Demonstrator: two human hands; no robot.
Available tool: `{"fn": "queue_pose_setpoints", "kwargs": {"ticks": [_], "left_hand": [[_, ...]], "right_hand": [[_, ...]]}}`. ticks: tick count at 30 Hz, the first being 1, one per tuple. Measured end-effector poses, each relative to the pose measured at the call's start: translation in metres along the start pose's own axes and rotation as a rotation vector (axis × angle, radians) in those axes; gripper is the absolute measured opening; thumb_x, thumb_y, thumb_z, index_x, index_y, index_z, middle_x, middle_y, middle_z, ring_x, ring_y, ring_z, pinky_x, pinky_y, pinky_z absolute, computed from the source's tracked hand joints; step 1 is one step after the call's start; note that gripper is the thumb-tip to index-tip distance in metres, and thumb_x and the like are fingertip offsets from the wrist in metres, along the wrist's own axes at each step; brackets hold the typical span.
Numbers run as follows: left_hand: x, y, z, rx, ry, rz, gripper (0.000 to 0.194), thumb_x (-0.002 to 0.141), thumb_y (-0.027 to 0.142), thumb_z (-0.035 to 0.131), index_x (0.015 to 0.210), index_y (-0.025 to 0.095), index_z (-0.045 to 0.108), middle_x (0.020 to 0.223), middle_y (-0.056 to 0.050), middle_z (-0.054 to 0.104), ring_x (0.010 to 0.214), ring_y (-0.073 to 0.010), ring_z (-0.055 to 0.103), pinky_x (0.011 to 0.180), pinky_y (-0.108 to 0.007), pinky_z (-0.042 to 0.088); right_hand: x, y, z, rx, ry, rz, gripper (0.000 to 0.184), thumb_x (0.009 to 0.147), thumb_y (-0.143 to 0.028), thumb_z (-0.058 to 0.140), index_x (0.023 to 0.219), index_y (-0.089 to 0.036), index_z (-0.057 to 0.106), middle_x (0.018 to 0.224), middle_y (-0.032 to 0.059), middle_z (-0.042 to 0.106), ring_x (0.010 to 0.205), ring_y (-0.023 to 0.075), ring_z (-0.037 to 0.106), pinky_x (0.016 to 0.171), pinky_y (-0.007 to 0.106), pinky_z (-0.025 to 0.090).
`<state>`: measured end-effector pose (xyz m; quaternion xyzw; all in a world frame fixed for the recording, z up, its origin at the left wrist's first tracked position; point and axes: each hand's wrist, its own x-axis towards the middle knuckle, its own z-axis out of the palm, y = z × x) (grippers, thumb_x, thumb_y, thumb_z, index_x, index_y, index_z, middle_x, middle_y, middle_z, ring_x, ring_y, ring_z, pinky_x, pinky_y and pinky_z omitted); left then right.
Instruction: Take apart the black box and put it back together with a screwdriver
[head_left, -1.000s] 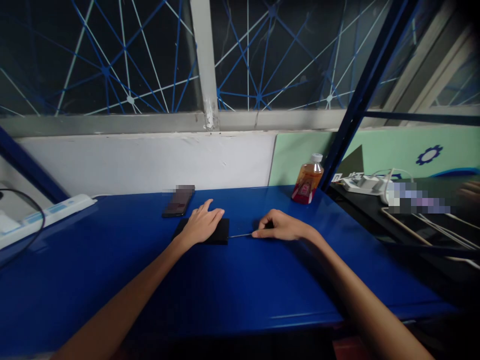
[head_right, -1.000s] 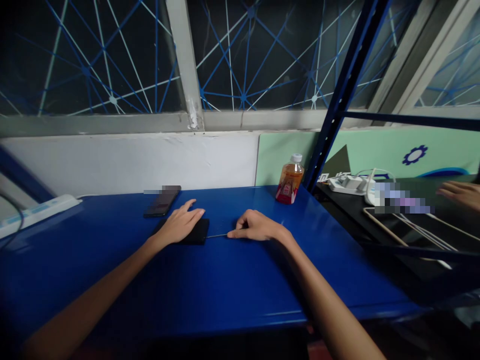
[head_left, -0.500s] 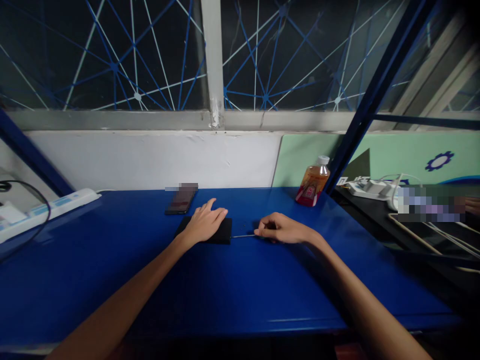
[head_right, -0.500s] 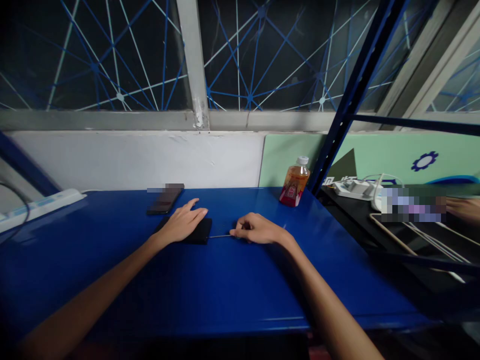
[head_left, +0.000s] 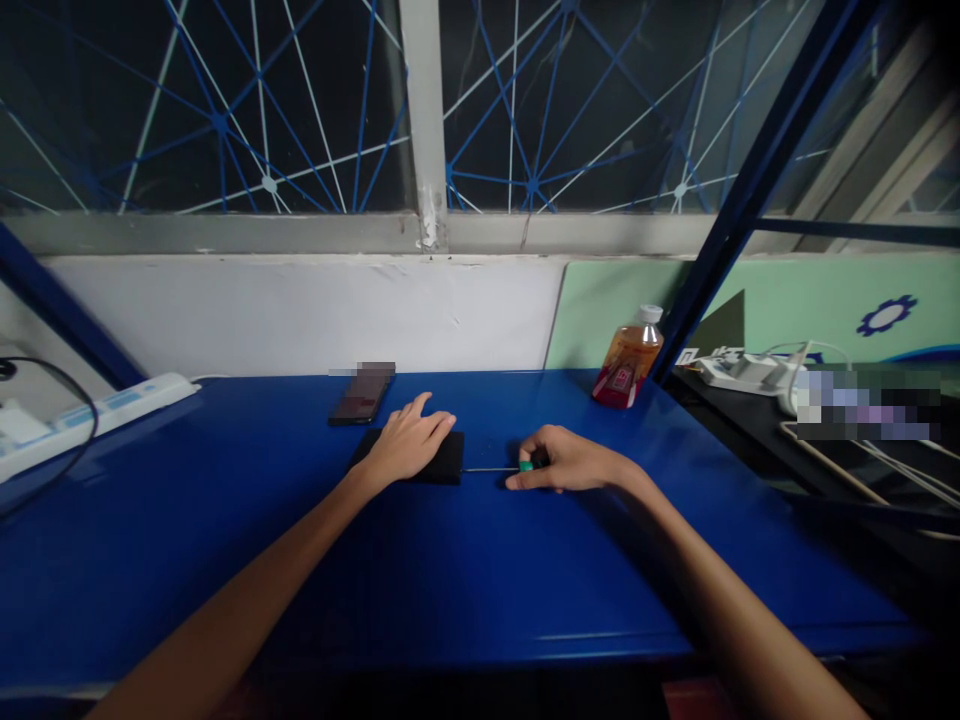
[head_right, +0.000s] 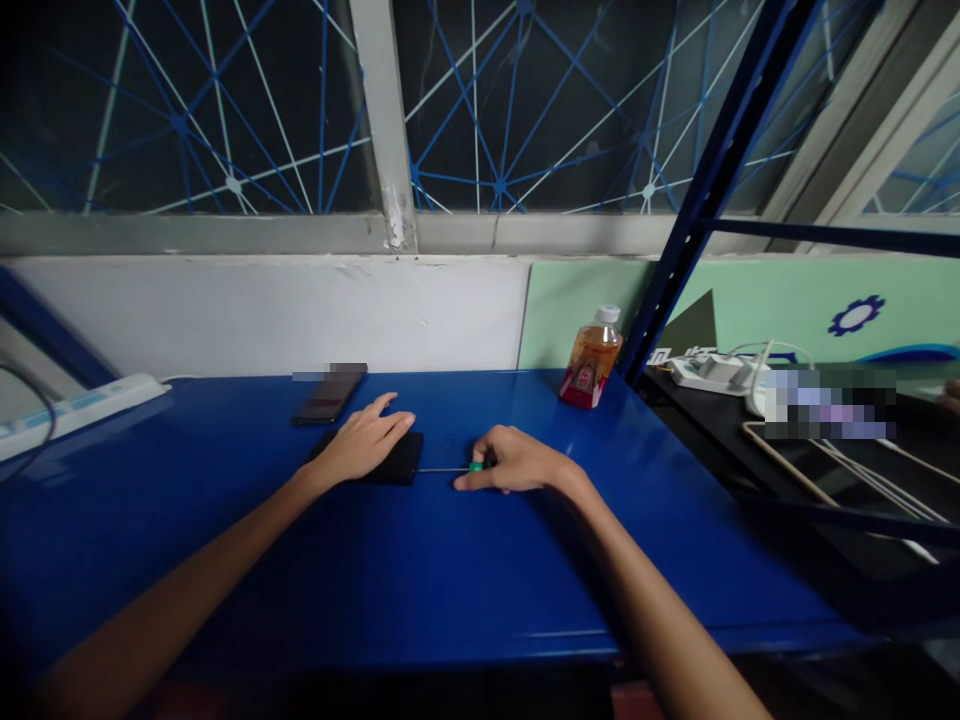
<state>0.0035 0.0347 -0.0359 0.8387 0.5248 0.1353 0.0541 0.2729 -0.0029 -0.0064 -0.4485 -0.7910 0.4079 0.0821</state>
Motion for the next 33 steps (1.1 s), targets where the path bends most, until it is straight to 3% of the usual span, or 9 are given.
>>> {"fn": "queue_pose_setpoints", "kwargs": {"ticks": [6, 12, 18, 21, 24, 29, 33], "left_hand": [[0.0014, -0.0026, 0.0021, 0.012, -0.012, -0.006, 0.055, 0.098, 0.054, 0.018, 0.119, 0.029, 0.062, 0.148, -0.01, 0.036, 0.13, -0.0371, 0.04, 0.101, -0.057, 0.033], [0.0009, -0.0013, 0.0016, 0.016, -0.004, -0.001, 0.055, 0.098, 0.054, 0.018, 0.118, 0.03, 0.062, 0.148, -0.008, 0.036, 0.13, -0.0354, 0.041, 0.101, -0.056, 0.034], [0.0013, -0.0019, 0.0025, 0.028, 0.005, 0.004, 0.054, 0.098, 0.053, 0.018, 0.117, 0.029, 0.063, 0.147, -0.007, 0.038, 0.129, -0.036, 0.042, 0.102, -0.055, 0.034], [0.0019, -0.0035, 0.0034, 0.058, -0.018, 0.05, 0.054, 0.099, 0.048, 0.015, 0.12, 0.027, 0.061, 0.143, -0.008, 0.046, 0.136, -0.0339, 0.033, 0.104, -0.054, 0.032], [0.0022, -0.0051, 0.0042, 0.085, -0.033, 0.08, 0.054, 0.1, 0.044, 0.013, 0.125, 0.026, 0.057, 0.14, -0.008, 0.049, 0.139, -0.0317, 0.029, 0.105, -0.054, 0.031], [0.0028, -0.007, 0.0054, 0.081, -0.036, 0.074, 0.053, 0.1, 0.044, 0.015, 0.126, 0.026, 0.057, 0.14, -0.007, 0.049, 0.137, -0.0314, 0.032, 0.105, -0.052, 0.031], [0.003, -0.0085, 0.0068, 0.076, -0.036, 0.088, 0.052, 0.1, 0.045, 0.016, 0.127, 0.026, 0.056, 0.14, -0.007, 0.049, 0.138, -0.0314, 0.03, 0.105, -0.053, 0.03]], "right_hand": [[-0.0012, 0.0009, -0.005, 0.041, 0.005, 0.013, 0.053, 0.088, -0.061, 0.045, 0.069, -0.015, 0.063, 0.057, 0.0004, 0.054, 0.047, 0.0077, 0.044, 0.044, 0.022, 0.033], [-0.0018, 0.0064, -0.0076, 0.01, 0.043, -0.057, 0.046, 0.076, -0.061, 0.063, 0.068, -0.016, 0.058, 0.054, -0.0039, 0.048, 0.047, 0.0065, 0.04, 0.043, 0.021, 0.03], [-0.0009, 0.0027, -0.0021, 0.102, -0.033, 0.024, 0.045, 0.071, -0.058, 0.071, 0.087, -0.018, 0.057, 0.057, -0.0038, 0.054, 0.041, 0.007, 0.044, 0.036, 0.019, 0.032], [-0.0008, 0.0001, -0.0019, 0.076, 0.01, -0.027, 0.043, 0.08, -0.06, 0.059, 0.078, -0.017, 0.059, 0.055, -0.0031, 0.051, 0.043, 0.0069, 0.043, 0.038, 0.019, 0.032], [-0.0005, 0.0016, -0.0033, 0.087, 0.018, 0.013, 0.051, 0.087, -0.062, 0.047, 0.068, -0.016, 0.057, 0.056, -0.0022, 0.049, 0.043, 0.0066, 0.042, 0.038, 0.02, 0.031], [-0.0002, 0.0067, -0.0069, 0.005, 0.031, -0.024, 0.051, 0.083, -0.064, 0.053, 0.068, -0.016, 0.064, 0.05, -0.0043, 0.043, 0.044, 0.0065, 0.035, 0.041, 0.022, 0.025], [-0.0011, 0.0067, -0.0067, 0.069, 0.001, -0.043, 0.047, 0.078, -0.061, 0.062, 0.064, -0.017, 0.056, 0.052, -0.0045, 0.047, 0.045, 0.0064, 0.04, 0.043, 0.022, 0.029]]}}
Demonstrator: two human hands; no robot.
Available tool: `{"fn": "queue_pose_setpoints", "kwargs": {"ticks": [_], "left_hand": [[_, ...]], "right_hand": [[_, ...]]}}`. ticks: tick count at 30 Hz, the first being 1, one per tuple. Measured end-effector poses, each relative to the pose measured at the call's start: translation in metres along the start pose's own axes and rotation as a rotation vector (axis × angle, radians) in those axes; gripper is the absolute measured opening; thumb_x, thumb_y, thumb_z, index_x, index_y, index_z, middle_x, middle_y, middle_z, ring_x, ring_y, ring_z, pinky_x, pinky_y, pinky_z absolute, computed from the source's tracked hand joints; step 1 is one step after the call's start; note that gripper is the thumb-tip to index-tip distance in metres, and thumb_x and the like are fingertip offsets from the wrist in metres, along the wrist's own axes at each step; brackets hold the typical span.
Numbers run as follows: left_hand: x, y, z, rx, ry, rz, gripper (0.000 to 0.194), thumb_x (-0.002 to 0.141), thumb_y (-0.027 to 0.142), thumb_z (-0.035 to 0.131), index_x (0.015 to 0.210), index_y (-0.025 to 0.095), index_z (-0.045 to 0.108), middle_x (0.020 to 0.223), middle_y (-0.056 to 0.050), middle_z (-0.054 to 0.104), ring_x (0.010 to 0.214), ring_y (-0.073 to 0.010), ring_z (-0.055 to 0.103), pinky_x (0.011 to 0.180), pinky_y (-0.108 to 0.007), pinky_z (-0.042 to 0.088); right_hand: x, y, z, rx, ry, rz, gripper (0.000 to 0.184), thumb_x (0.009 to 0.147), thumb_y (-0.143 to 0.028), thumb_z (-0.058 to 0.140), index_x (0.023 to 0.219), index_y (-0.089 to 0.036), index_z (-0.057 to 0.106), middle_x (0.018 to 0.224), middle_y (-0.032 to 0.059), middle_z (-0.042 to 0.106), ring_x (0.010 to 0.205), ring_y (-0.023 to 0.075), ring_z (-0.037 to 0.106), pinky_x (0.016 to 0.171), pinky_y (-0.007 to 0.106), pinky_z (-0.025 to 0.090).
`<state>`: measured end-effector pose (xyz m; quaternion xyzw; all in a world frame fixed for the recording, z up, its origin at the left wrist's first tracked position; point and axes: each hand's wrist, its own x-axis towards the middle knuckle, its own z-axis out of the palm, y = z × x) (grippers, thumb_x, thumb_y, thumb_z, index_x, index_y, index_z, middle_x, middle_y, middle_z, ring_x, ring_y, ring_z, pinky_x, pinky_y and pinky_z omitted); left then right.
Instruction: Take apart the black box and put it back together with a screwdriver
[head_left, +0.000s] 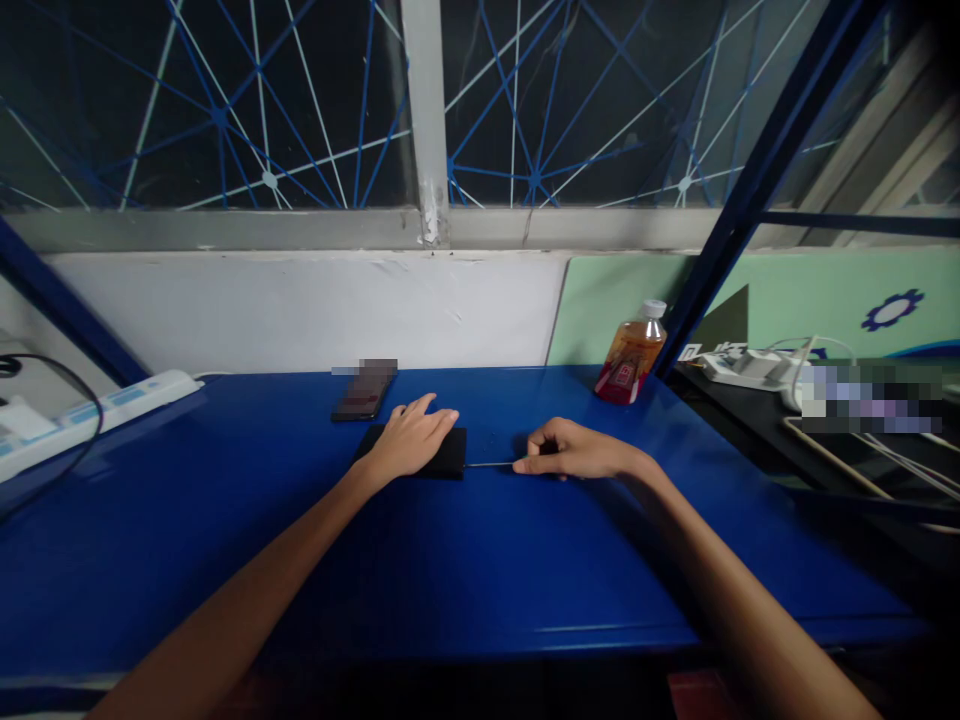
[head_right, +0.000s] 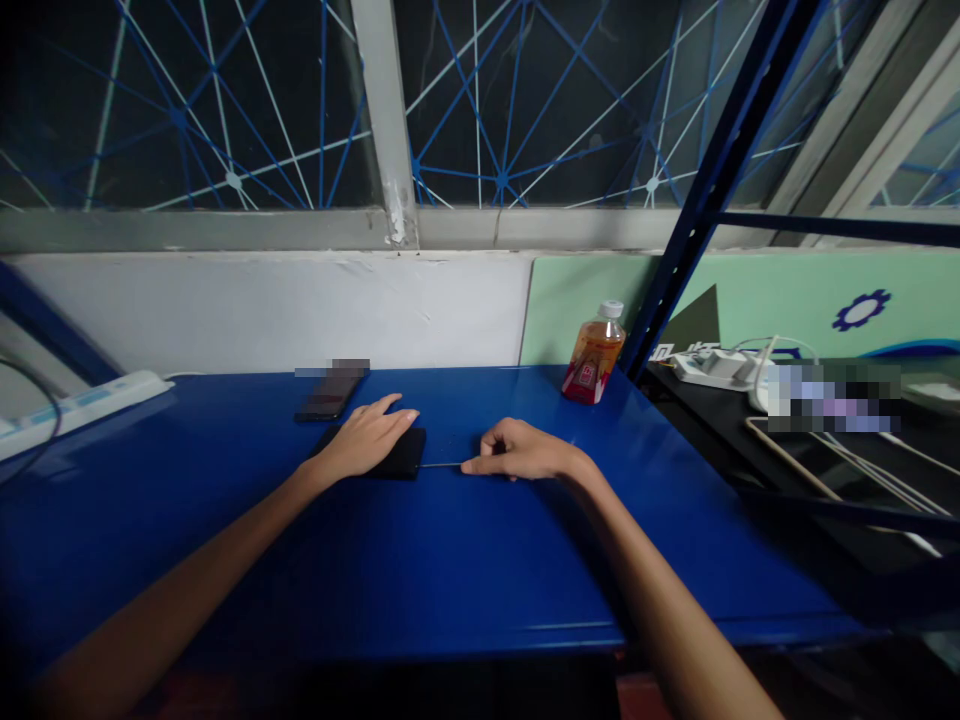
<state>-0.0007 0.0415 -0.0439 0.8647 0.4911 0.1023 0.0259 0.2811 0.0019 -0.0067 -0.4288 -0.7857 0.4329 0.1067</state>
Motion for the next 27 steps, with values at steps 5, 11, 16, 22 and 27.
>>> {"fn": "queue_pose_setpoints", "kwargs": {"ticks": [5, 11, 16, 22, 27], "left_hand": [[-0.0007, -0.0002, 0.0006, 0.012, 0.011, 0.019, 0.05, 0.1, 0.043, 0.017, 0.126, 0.026, 0.056, 0.138, -0.006, 0.051, 0.138, -0.03, 0.031, 0.105, -0.052, 0.031], [-0.0006, 0.0, -0.0006, 0.013, 0.003, 0.012, 0.049, 0.099, 0.043, 0.018, 0.126, 0.026, 0.056, 0.139, -0.007, 0.051, 0.137, -0.0312, 0.031, 0.104, -0.052, 0.031], [-0.0009, 0.0005, -0.0018, 0.004, -0.006, 0.015, 0.05, 0.099, 0.043, 0.018, 0.126, 0.027, 0.056, 0.138, -0.006, 0.051, 0.136, -0.0329, 0.032, 0.103, -0.052, 0.032], [-0.0008, 0.0015, -0.0025, -0.002, 0.0, -0.015, 0.053, 0.099, 0.047, 0.015, 0.126, 0.028, 0.056, 0.141, -0.007, 0.048, 0.135, -0.0331, 0.034, 0.104, -0.053, 0.032], [-0.0011, 0.0032, -0.0036, -0.018, -0.003, -0.027, 0.052, 0.099, 0.048, 0.018, 0.126, 0.027, 0.057, 0.141, -0.008, 0.047, 0.134, -0.0339, 0.035, 0.104, -0.053, 0.03]], "right_hand": [[0.0006, -0.0009, 0.0036, 0.094, -0.058, 0.086, 0.045, 0.068, -0.058, 0.072, 0.075, -0.019, 0.051, 0.058, -0.0038, 0.053, 0.045, 0.0088, 0.047, 0.039, 0.021, 0.032], [0.0021, -0.0018, 0.0034, -0.06, 0.067, -0.022, 0.045, 0.084, -0.059, 0.055, 0.07, -0.016, 0.057, 0.058, -0.0029, 0.047, 0.051, 0.0076, 0.038, 0.047, 0.023, 0.028], [0.0009, -0.0005, 0.0008, -0.093, 0.063, -0.029, 0.043, 0.083, -0.057, 0.057, 0.078, -0.015, 0.064, 0.062, -0.0023, 0.048, 0.055, 0.0089, 0.038, 0.05, 0.024, 0.028], [0.0025, 0.0032, 0.0013, -0.097, 0.066, -0.033, 0.044, 0.071, -0.059, 0.07, 0.07, -0.016, 0.058, 0.058, -0.0044, 0.047, 0.052, 0.0077, 0.036, 0.048, 0.023, 0.028], [0.0021, -0.0009, 0.0053, 0.06, -0.032, 0.043, 0.047, 0.07, -0.055, 0.072, 0.092, -0.018, 0.054, 0.061, -0.0028, 0.056, 0.048, 0.0094, 0.047, 0.044, 0.022, 0.035]]}}
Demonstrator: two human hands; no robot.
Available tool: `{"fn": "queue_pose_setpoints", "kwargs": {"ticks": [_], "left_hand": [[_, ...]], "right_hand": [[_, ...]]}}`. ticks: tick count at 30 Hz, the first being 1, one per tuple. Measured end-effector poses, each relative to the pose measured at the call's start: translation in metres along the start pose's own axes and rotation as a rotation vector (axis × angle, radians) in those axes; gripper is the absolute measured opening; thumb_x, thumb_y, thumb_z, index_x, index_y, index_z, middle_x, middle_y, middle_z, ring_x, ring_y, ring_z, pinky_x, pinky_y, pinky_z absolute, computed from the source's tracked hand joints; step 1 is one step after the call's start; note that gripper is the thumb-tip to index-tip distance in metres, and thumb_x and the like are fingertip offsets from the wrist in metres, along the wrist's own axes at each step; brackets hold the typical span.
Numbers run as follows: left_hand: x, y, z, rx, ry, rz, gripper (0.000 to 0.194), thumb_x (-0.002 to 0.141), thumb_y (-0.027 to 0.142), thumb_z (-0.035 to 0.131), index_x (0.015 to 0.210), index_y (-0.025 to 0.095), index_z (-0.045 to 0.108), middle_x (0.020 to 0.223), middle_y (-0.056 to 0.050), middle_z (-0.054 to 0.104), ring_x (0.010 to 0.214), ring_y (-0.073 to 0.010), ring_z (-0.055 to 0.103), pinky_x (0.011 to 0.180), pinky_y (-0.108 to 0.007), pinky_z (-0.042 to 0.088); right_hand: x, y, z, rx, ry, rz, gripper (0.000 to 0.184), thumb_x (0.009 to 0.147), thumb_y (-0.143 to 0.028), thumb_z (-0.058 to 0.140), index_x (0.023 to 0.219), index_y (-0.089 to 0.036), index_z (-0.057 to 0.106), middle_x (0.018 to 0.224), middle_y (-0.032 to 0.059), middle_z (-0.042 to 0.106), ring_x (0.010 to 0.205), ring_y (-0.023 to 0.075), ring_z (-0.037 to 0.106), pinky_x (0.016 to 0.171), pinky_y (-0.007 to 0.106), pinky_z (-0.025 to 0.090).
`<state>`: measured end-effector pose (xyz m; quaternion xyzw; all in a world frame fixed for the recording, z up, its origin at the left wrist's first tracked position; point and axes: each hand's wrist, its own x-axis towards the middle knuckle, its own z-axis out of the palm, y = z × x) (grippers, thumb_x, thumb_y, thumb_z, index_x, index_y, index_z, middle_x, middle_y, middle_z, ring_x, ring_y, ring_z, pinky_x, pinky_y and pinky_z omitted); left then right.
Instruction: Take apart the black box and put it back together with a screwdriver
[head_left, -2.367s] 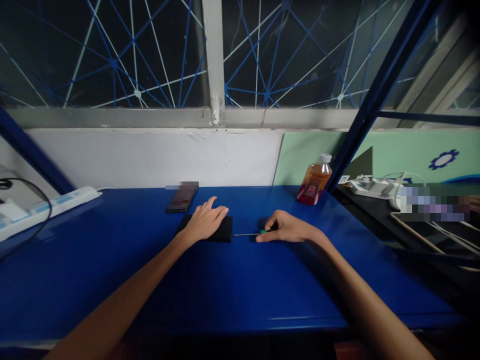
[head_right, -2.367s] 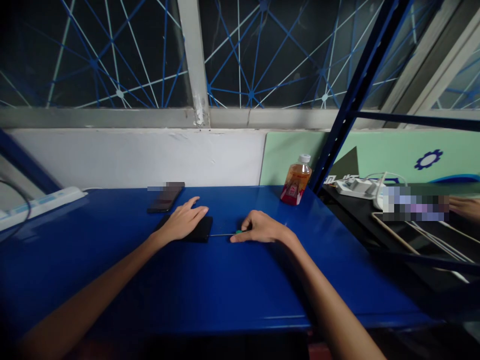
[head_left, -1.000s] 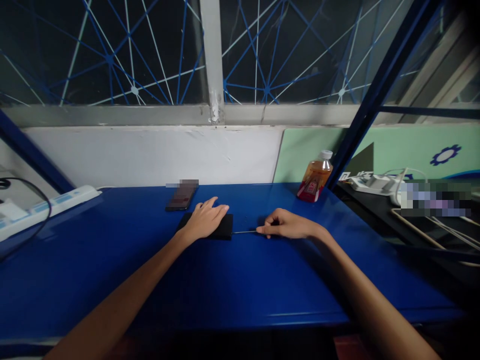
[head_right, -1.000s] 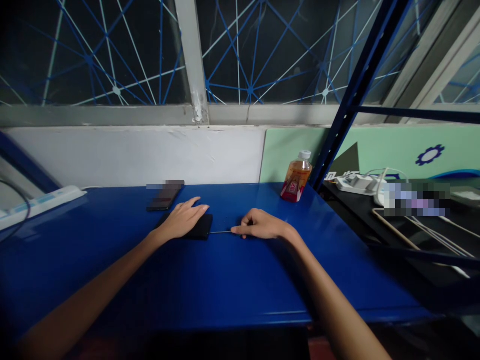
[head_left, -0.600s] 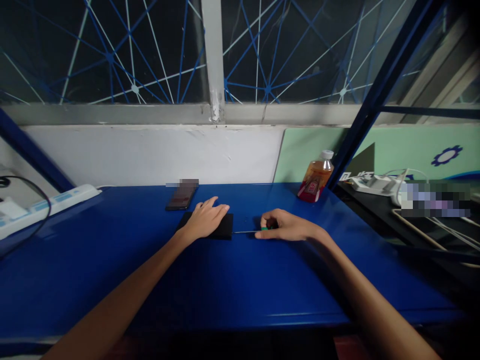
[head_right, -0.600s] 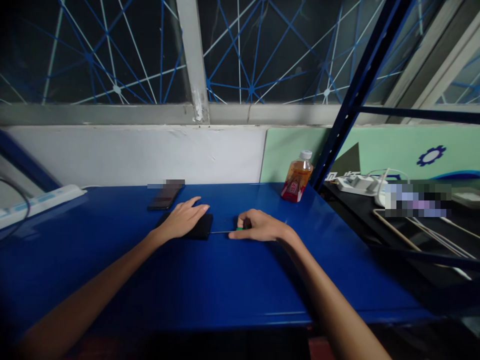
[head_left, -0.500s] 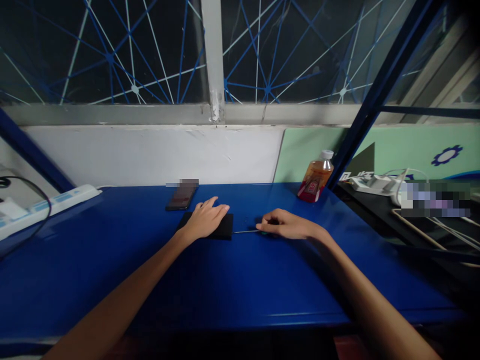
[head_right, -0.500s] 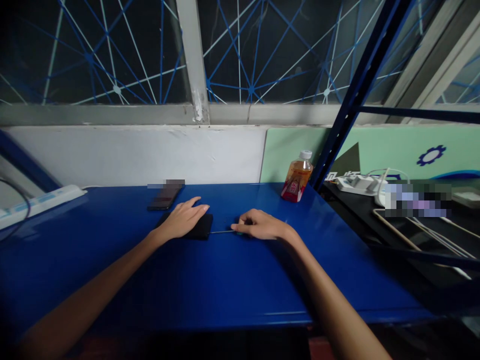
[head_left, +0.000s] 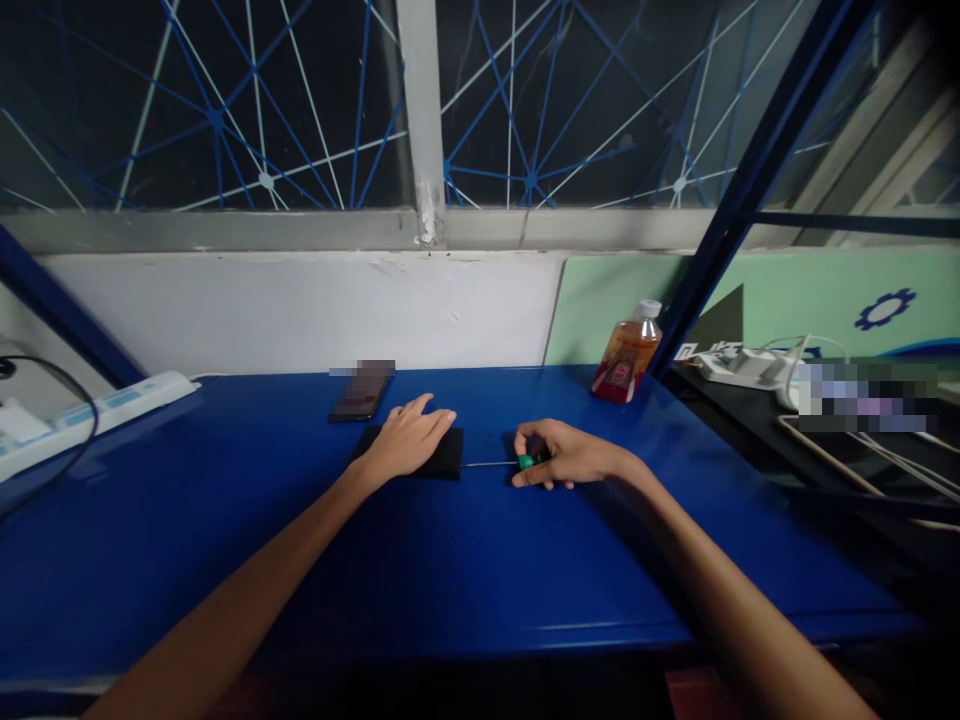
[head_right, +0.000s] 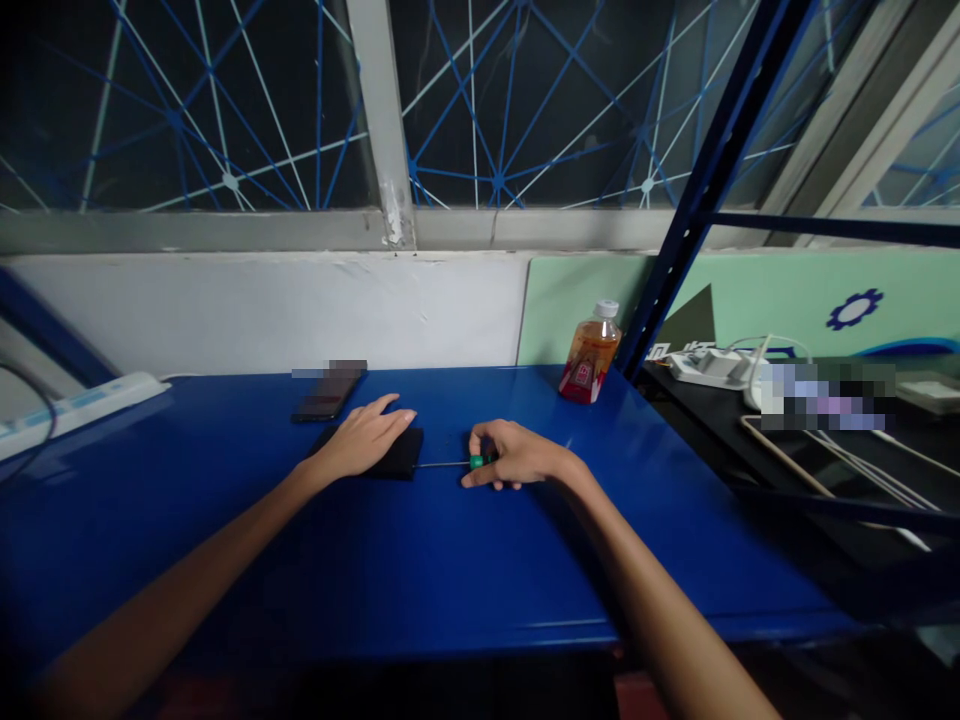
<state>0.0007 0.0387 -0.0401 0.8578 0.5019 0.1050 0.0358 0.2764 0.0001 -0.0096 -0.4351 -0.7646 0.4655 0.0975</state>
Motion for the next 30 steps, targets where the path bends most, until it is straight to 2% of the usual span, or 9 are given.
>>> {"fn": "queue_pose_setpoints", "kwargs": {"ticks": [3, 7, 9, 13, 19, 22, 26, 30], "left_hand": [[-0.0005, 0.0011, -0.0008, -0.023, 0.014, -0.019, 0.053, 0.098, 0.05, 0.017, 0.125, 0.028, 0.058, 0.144, -0.008, 0.044, 0.133, -0.0345, 0.037, 0.104, -0.055, 0.03], [-0.0002, 0.0015, -0.0015, -0.025, 0.0, -0.036, 0.054, 0.098, 0.052, 0.017, 0.125, 0.029, 0.058, 0.144, -0.008, 0.045, 0.134, -0.034, 0.036, 0.104, -0.054, 0.03], [0.0001, 0.0016, -0.002, -0.018, -0.007, -0.036, 0.053, 0.098, 0.052, 0.018, 0.125, 0.029, 0.058, 0.143, -0.007, 0.046, 0.134, -0.034, 0.036, 0.104, -0.054, 0.031], [0.0003, 0.0019, -0.0021, -0.016, -0.009, -0.043, 0.054, 0.098, 0.053, 0.017, 0.125, 0.029, 0.058, 0.145, -0.008, 0.043, 0.134, -0.0344, 0.036, 0.104, -0.054, 0.03], [0.0003, 0.002, -0.0002, 0.004, 0.004, -0.025, 0.052, 0.099, 0.05, 0.017, 0.126, 0.029, 0.057, 0.144, -0.009, 0.044, 0.135, -0.0329, 0.036, 0.104, -0.054, 0.031], [0.0, 0.0021, -0.0003, 0.003, 0.012, -0.013, 0.053, 0.1, 0.049, 0.016, 0.125, 0.028, 0.057, 0.143, -0.009, 0.045, 0.136, -0.0322, 0.034, 0.104, -0.054, 0.031], [-0.0003, 0.001, -0.0004, -0.015, 0.012, -0.024, 0.054, 0.099, 0.051, 0.016, 0.125, 0.029, 0.058, 0.144, -0.009, 0.044, 0.135, -0.0337, 0.035, 0.104, -0.055, 0.031], [0.0003, 0.0001, 0.0004, -0.011, 0.015, -0.014, 0.054, 0.099, 0.052, 0.016, 0.124, 0.029, 0.058, 0.144, -0.009, 0.045, 0.135, -0.0338, 0.034, 0.103, -0.055, 0.032]], "right_hand": [[-0.0021, -0.0028, -0.0001, -0.005, 0.042, -0.057, 0.045, 0.075, -0.052, 0.07, 0.1, -0.018, 0.055, 0.062, -0.0028, 0.055, 0.051, 0.0102, 0.049, 0.046, 0.021, 0.036], [-0.0027, -0.0025, -0.003, 0.001, 0.059, -0.116, 0.036, 0.086, -0.049, 0.057, 0.098, -0.016, 0.061, 0.07, 0.0003, 0.057, 0.058, 0.0105, 0.051, 0.051, 0.022, 0.038], [-0.0023, -0.0015, -0.0048, -0.046, 0.048, -0.129, 0.035, 0.085, -0.049, 0.058, 0.089, -0.014, 0.064, 0.067, -0.0006, 0.055, 0.056, 0.0095, 0.047, 0.051, 0.022, 0.035], [-0.0025, -0.0011, -0.0063, -0.177, 0.092, -0.111, 0.041, 0.073, -0.055, 0.069, 0.07, -0.015, 0.063, 0.057, -0.0045, 0.047, 0.052, 0.0076, 0.036, 0.048, 0.023, 0.027], [-0.0019, -0.0012, -0.0014, -0.049, 0.029, -0.021, 0.038, 0.07, -0.048, 0.074, 0.083, -0.018, 0.054, 0.059, -0.0034, 0.057, 0.047, 0.0089, 0.048, 0.045, 0.022, 0.033], [-0.0001, -0.0013, -0.0002, -0.087, 0.094, -0.084, 0.036, 0.074, -0.05, 0.07, 0.082, -0.018, 0.056, 0.06, -0.0027, 0.055, 0.05, 0.0094, 0.048, 0.046, 0.022, 0.033], [0.0013, -0.0003, -0.0012, -0.095, 0.126, -0.107, 0.036, 0.086, -0.053, 0.054, 0.081, -0.017, 0.058, 0.062, -0.0001, 0.056, 0.054, 0.0105, 0.049, 0.05, 0.023, 0.034], [0.0005, 0.0011, -0.0042, -0.173, 0.15, -0.109, 0.039, 0.081, -0.055, 0.06, 0.076, -0.016, 0.061, 0.063, -0.0008, 0.054, 0.056, 0.0099, 0.043, 0.051, 0.024, 0.03]]}}
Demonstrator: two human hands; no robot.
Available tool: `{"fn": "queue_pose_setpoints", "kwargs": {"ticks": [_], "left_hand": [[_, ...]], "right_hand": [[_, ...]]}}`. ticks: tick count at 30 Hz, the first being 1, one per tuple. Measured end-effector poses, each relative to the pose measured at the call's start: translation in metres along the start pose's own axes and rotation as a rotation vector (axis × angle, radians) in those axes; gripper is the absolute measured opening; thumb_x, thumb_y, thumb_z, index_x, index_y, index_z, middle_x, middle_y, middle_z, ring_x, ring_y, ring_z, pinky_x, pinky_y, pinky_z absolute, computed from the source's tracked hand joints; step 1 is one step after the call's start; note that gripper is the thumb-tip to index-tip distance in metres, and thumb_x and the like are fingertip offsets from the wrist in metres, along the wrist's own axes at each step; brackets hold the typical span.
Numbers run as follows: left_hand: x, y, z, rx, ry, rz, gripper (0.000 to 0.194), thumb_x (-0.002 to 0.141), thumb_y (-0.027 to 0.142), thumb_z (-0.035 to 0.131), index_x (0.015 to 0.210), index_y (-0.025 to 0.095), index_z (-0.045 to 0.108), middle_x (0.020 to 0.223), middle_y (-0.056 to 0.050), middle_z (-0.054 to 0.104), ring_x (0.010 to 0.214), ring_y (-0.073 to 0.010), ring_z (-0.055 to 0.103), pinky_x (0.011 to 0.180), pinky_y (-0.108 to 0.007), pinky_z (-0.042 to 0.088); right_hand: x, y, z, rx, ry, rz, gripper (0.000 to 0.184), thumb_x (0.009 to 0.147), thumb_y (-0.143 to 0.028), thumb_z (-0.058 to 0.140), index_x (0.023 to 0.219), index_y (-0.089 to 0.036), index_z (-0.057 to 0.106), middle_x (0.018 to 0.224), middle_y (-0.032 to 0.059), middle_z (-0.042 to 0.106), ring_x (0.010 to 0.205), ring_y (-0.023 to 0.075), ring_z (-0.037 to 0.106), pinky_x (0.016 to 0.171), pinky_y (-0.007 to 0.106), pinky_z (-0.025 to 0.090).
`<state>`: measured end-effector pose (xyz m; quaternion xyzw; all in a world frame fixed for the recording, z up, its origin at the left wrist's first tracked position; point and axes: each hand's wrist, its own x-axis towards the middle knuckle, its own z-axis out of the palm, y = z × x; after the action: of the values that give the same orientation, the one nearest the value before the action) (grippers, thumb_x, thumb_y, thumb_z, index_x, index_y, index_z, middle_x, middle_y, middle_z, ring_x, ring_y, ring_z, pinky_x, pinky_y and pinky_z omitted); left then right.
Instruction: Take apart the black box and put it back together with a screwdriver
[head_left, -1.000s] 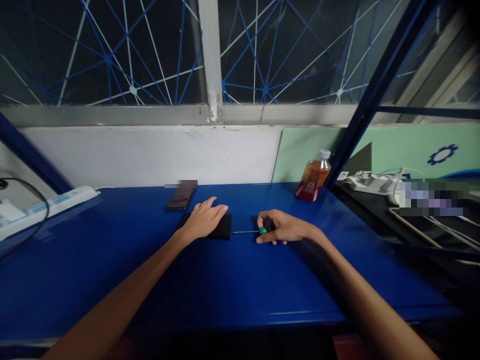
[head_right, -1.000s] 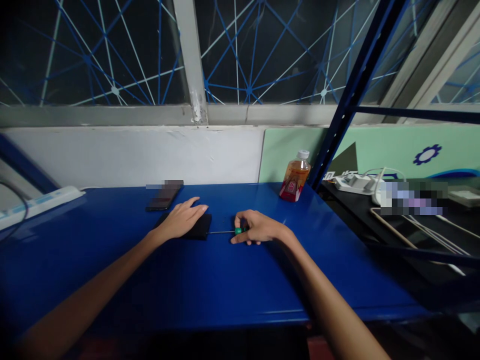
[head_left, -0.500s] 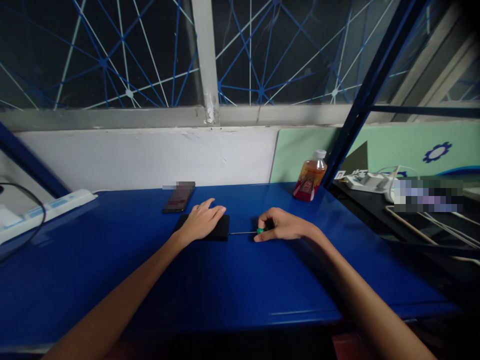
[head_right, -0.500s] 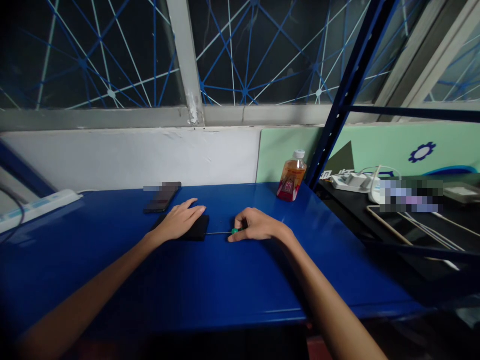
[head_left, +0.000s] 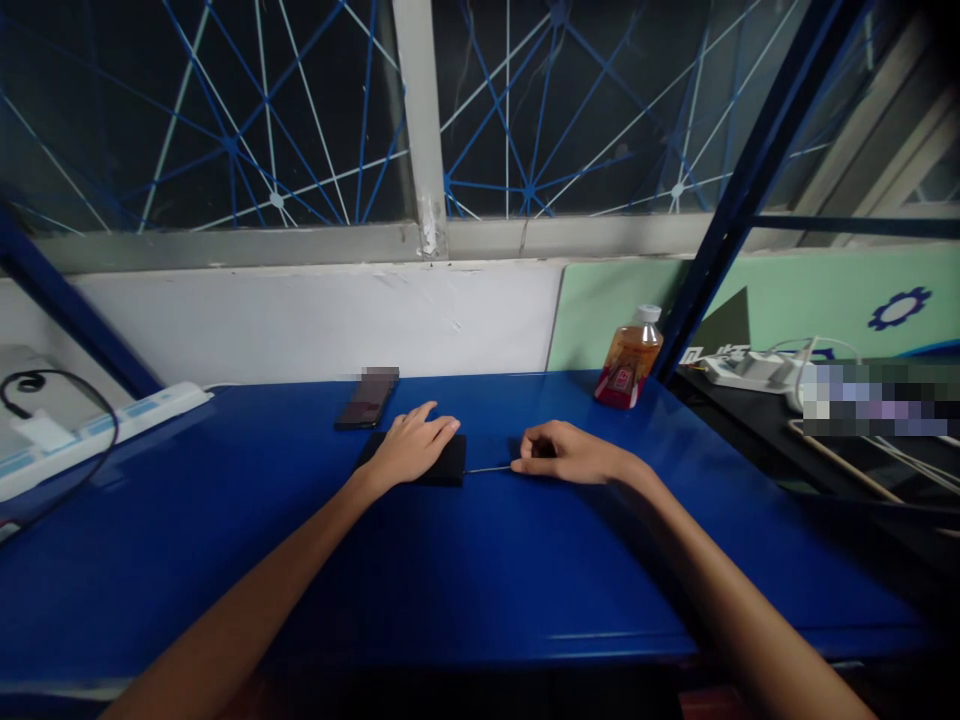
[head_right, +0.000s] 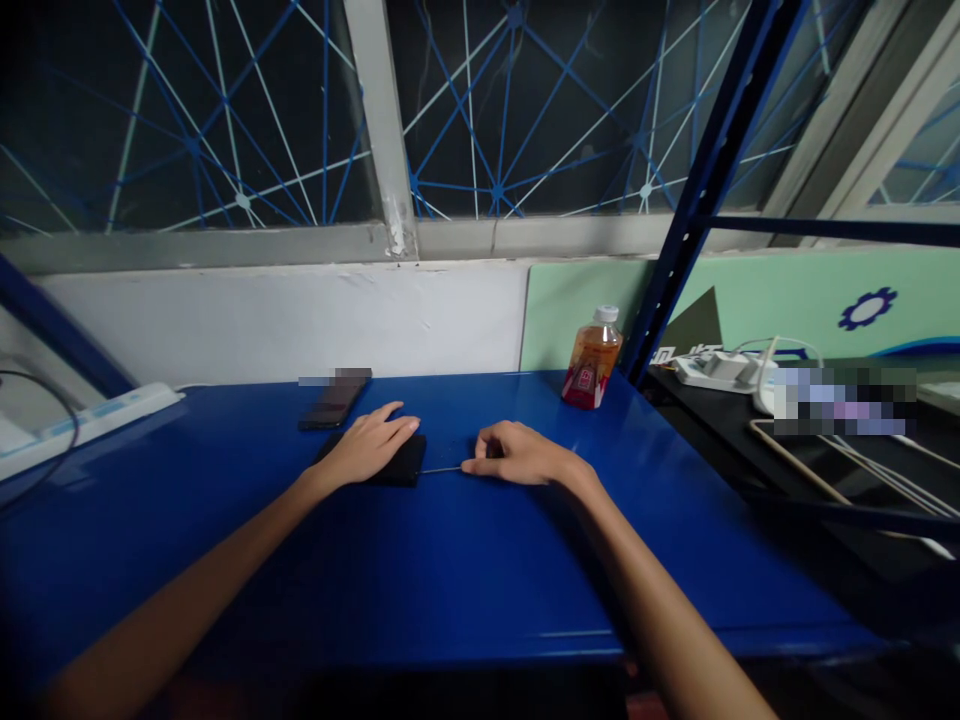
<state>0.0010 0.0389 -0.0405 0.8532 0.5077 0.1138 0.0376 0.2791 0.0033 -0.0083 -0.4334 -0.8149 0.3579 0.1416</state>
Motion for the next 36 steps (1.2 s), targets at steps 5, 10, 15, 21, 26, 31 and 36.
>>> {"fn": "queue_pose_setpoints", "kwargs": {"ticks": [5, 10, 15, 21, 26, 31, 36], "left_hand": [[-0.0001, 0.0014, -0.0006, 0.024, -0.004, 0.021, 0.053, 0.1, 0.05, 0.015, 0.125, 0.029, 0.057, 0.142, -0.008, 0.047, 0.137, -0.0307, 0.033, 0.105, -0.052, 0.032], [-0.0004, 0.0012, -0.0011, 0.03, -0.013, 0.016, 0.054, 0.1, 0.05, 0.015, 0.126, 0.028, 0.057, 0.143, -0.009, 0.046, 0.137, -0.0305, 0.032, 0.105, -0.052, 0.031], [-0.0002, 0.0005, -0.001, 0.014, -0.007, -0.003, 0.054, 0.099, 0.053, 0.017, 0.126, 0.03, 0.057, 0.145, -0.007, 0.044, 0.135, -0.0338, 0.035, 0.104, -0.054, 0.031], [-0.0006, 0.0027, -0.0032, 0.011, -0.009, -0.002, 0.054, 0.099, 0.053, 0.016, 0.126, 0.03, 0.057, 0.144, -0.008, 0.044, 0.134, -0.0343, 0.036, 0.103, -0.055, 0.032], [-0.0001, 0.0008, -0.0002, 0.029, 0.01, 0.013, 0.053, 0.099, 0.053, 0.017, 0.126, 0.03, 0.057, 0.143, -0.008, 0.046, 0.135, -0.0327, 0.035, 0.103, -0.054, 0.032], [0.0007, 0.0004, 0.0008, 0.033, 0.007, 0.002, 0.053, 0.099, 0.054, 0.018, 0.126, 0.031, 0.057, 0.143, -0.008, 0.044, 0.134, -0.0326, 0.036, 0.104, -0.053, 0.032], [0.0, 0.0026, -0.0017, 0.015, -0.002, -0.002, 0.054, 0.099, 0.053, 0.018, 0.127, 0.029, 0.056, 0.144, -0.009, 0.044, 0.136, -0.0314, 0.033, 0.106, -0.052, 0.029]], "right_hand": [[-0.0012, 0.0004, -0.0017, -0.06, -0.028, 0.002, 0.047, 0.072, -0.063, 0.065, 0.065, -0.017, 0.058, 0.054, -0.0049, 0.042, 0.051, 0.0083, 0.033, 0.048, 0.024, 0.025], [0.0005, 0.0009, 0.0018, 0.076, -0.085, 0.079, 0.043, 0.067, -0.057, 0.073, 0.075, -0.018, 0.056, 0.06, -0.0031, 0.053, 0.048, 0.0086, 0.043, 0.044, 0.023, 0.029], [0.0021, -0.001, 0.0028, 0.001, -0.007, 0.004, 0.042, 0.074, -0.058, 0.066, 0.071, -0.017, 0.06, 0.061, -0.0017, 0.053, 0.053, 0.0096, 0.042, 0.049, 0.024, 0.03], [0.0008, 0.0014, -0.0006, -0.065, -0.009, 0.004, 0.051, 0.081, -0.063, 0.055, 0.058, -0.017, 0.055, 0.052, -0.0038, 0.04, 0.049, 0.0084, 0.031, 0.046, 0.025, 0.024], [0.0, -0.0003, 0.0011, 0.003, -0.052, 0.048, 0.043, 0.07, -0.059, 0.07, 0.069, -0.018, 0.055, 0.056, -0.004, 0.048, 0.047, 0.0077, 0.04, 0.044, 0.023, 0.029], [0.0006, -0.0036, 0.0044, 0.128, -0.115, 0.1, 0.042, 0.067, -0.051, 0.076, 0.081, -0.019, 0.053, 0.059, -0.0033, 0.055, 0.043, 0.0087, 0.048, 0.04, 0.021, 0.036], [0.0001, -0.0035, 0.0029, 0.1, -0.059, 0.037, 0.042, 0.08, -0.058, 0.06, 0.076, -0.016, 0.061, 0.059, 0.0002, 0.056, 0.047, 0.0093, 0.05, 0.043, 0.022, 0.036]]}}
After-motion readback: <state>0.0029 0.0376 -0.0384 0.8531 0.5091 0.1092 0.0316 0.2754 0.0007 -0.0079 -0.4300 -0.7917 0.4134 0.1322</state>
